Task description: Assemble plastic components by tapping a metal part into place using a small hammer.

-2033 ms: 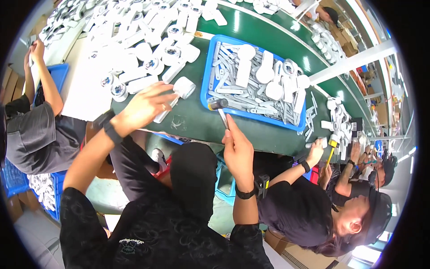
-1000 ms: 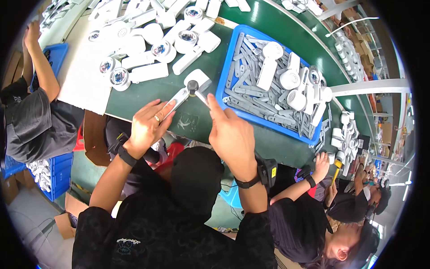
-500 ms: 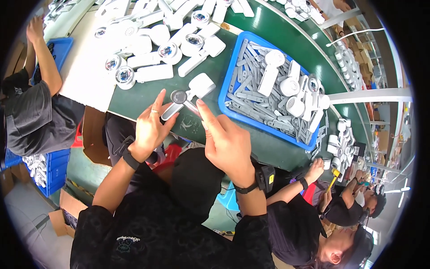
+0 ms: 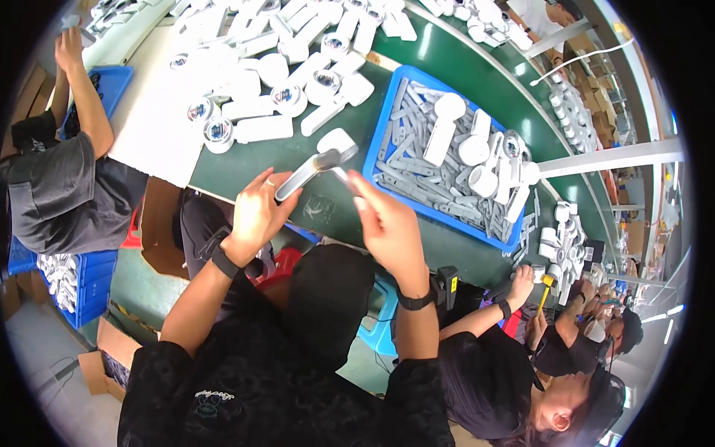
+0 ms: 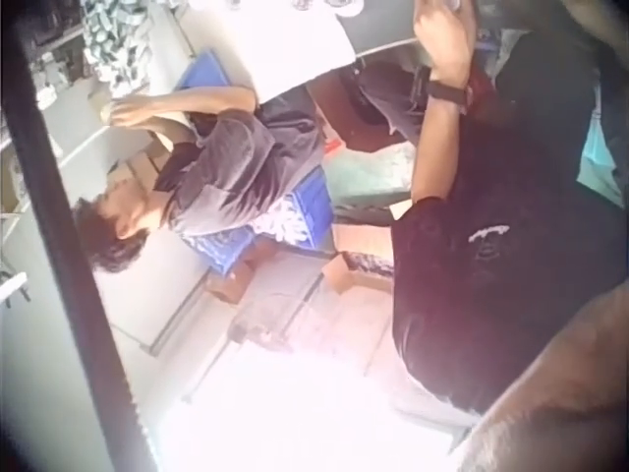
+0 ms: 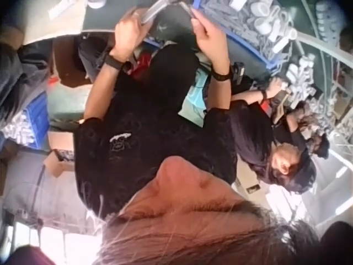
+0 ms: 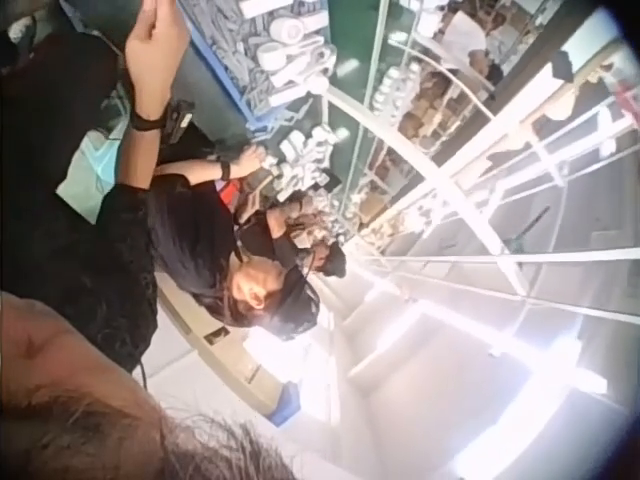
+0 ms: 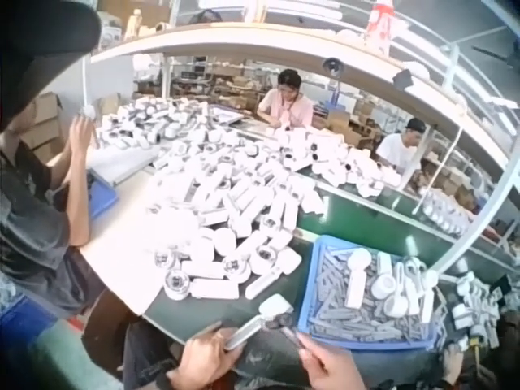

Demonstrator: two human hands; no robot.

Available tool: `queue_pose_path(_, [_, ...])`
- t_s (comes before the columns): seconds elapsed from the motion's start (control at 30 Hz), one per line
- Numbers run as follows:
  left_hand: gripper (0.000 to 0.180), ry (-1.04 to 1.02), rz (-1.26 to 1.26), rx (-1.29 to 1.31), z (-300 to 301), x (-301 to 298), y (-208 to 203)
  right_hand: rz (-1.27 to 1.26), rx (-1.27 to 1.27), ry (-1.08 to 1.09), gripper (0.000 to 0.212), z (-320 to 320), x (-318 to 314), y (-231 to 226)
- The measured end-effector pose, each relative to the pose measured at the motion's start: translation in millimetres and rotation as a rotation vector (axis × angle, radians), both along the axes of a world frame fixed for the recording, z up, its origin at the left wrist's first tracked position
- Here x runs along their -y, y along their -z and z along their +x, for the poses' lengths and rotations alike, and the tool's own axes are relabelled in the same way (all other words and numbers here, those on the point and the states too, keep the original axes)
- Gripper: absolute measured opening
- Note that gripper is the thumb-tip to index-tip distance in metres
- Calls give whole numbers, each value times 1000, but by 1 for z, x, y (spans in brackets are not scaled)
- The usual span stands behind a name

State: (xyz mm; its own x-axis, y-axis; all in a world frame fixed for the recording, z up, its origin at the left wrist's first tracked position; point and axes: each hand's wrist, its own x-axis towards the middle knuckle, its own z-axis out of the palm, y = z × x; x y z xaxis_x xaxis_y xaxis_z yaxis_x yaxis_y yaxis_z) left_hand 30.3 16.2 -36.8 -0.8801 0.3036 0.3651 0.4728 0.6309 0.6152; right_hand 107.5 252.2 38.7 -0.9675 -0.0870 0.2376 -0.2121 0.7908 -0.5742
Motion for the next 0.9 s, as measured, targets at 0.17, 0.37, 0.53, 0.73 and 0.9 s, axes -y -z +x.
queue_pose_path(0.17, [32, -47, 72, 154, 3, 5, -27, -365, 164, 351, 30, 43, -33, 25])
queue_pose_path(0.37, [35, -86, 20, -174, -74, 15, -102, -760, 737, 264, 18, 70, -53, 37])
queue_pose_path(0.53, [45, -185, -78, -121, -232, 0, -129, -730, 602, 263, 17, 68, -58, 41])
queue_pose_path(0.73, [34, -294, -296, -90, -370, -25, -71, -721, 511, 262, 18, 77, -55, 61])
queue_pose_path(0.9, [38, -376, -164, -68, -397, -27, -50, -804, 456, 271, 17, 80, -51, 72])
